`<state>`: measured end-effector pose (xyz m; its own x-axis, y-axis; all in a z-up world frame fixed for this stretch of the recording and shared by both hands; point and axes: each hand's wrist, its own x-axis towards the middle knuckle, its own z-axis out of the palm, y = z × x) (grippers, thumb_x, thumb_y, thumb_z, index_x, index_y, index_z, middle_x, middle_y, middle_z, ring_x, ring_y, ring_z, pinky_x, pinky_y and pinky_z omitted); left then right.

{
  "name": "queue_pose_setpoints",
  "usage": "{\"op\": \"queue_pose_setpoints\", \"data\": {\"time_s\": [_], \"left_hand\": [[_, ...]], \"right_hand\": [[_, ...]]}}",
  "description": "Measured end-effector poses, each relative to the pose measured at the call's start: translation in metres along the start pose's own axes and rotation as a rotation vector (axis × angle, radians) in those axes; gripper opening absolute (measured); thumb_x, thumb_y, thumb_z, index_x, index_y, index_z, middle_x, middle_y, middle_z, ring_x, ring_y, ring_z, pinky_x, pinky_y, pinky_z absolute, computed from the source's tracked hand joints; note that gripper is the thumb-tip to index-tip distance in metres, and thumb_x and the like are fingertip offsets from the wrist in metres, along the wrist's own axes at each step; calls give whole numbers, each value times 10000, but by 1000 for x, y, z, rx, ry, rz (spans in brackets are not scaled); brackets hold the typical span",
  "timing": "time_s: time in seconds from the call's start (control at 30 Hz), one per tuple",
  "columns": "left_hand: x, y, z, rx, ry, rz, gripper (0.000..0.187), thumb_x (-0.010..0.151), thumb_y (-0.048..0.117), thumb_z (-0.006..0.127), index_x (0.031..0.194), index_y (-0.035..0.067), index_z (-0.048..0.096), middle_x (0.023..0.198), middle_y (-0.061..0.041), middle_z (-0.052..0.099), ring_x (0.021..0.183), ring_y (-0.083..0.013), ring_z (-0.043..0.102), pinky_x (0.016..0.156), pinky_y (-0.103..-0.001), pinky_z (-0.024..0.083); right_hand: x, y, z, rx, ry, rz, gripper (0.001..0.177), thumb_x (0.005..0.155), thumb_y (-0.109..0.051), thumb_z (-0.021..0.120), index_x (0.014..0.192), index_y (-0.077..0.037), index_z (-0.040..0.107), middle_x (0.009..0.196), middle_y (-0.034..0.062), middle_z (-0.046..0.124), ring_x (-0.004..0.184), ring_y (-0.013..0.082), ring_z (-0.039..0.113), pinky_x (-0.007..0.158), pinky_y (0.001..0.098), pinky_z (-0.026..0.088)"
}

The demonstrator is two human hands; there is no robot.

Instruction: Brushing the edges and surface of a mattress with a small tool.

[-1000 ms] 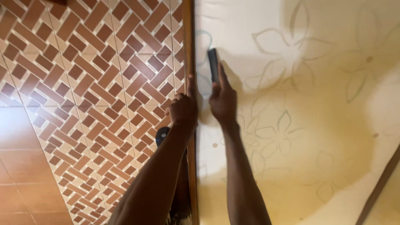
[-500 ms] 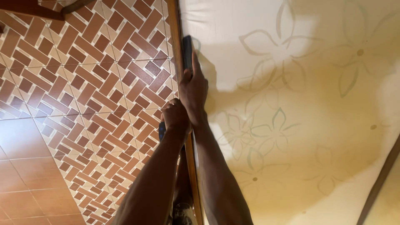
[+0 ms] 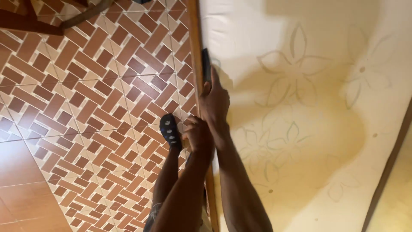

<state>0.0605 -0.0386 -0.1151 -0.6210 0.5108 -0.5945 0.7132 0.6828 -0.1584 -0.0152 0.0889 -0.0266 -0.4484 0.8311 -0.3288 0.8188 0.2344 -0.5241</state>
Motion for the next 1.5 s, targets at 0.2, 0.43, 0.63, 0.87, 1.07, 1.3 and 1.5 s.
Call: {"op": "queue_pose_setpoints", "data": {"time_s": [0.2, 0.43, 0.63, 0.87, 1.07, 1.3, 1.5], "left_hand": [[-21, -25, -97, -93, -44, 46, 869, 985, 263, 531, 1645, 210, -32, 1373, -285, 548, 829, -460, 720, 477, -558, 592], [-14, -29, -77, -279, -20, 104, 880, 979, 201, 553, 1648, 205, -18, 1422, -263, 534, 835, -377, 732, 486, -542, 607], [-18, -37, -92, -317, -84, 101, 922, 950, 174, 590, 1631, 180, -31, 1438, -275, 508, 905, -343, 732, 513, -451, 636], [-3, -77, -118, -520, -179, 318, 1371, 636, 242, 827, 1654, 126, -83, 1280, -260, 606, 986, -412, 706, 761, -463, 613], [3, -128, -132, -644, -240, 516, 1083, 848, 410, 780, 1621, 174, 59, 1176, -222, 661, 959, -405, 708, 833, -525, 571], [88, -140, -142, -1121, 130, 193, 498, 982, 371, 628, 1370, 60, 611, 1121, -184, 742, 838, -313, 769, 815, -440, 591], [183, -74, -186, -1374, 182, -116, 611, 1038, 551, 413, 1061, 38, 743, 867, -175, 776, 868, -336, 763, 817, -481, 577]], "right_hand": [[81, -44, -24, 491, -185, 146, 553, 991, -115, 474, 1541, -165, 511, 703, 215, 677, 454, 307, 605, 469, 499, 478], [5, 11, -8, 77, -33, -32, 494, 1021, -171, 538, 1513, -139, 524, 634, 189, 665, 492, 248, 643, 515, 439, 524], [92, 1, 19, 78, 188, -280, 430, 1036, -138, 571, 1462, -83, 570, 964, 185, 782, 700, 199, 756, 597, 369, 598], [65, 10, -4, 157, 91, -257, 395, 1056, -172, 551, 1444, -102, 554, 979, 191, 767, 768, 268, 748, 666, 396, 593], [37, 0, -18, 140, -83, 34, 480, 1003, -181, 548, 1475, -95, 543, 977, 203, 771, 743, 243, 788, 677, 392, 608], [145, -53, -10, 216, -114, 146, 321, 1049, -184, 520, 1234, -22, 726, 827, 171, 789, 507, 163, 673, 493, 322, 560], [47, -22, -32, 463, -100, -59, 371, 1092, -183, 546, 1457, -118, 569, 716, 64, 606, 533, 148, 547, 503, 336, 452]]}}
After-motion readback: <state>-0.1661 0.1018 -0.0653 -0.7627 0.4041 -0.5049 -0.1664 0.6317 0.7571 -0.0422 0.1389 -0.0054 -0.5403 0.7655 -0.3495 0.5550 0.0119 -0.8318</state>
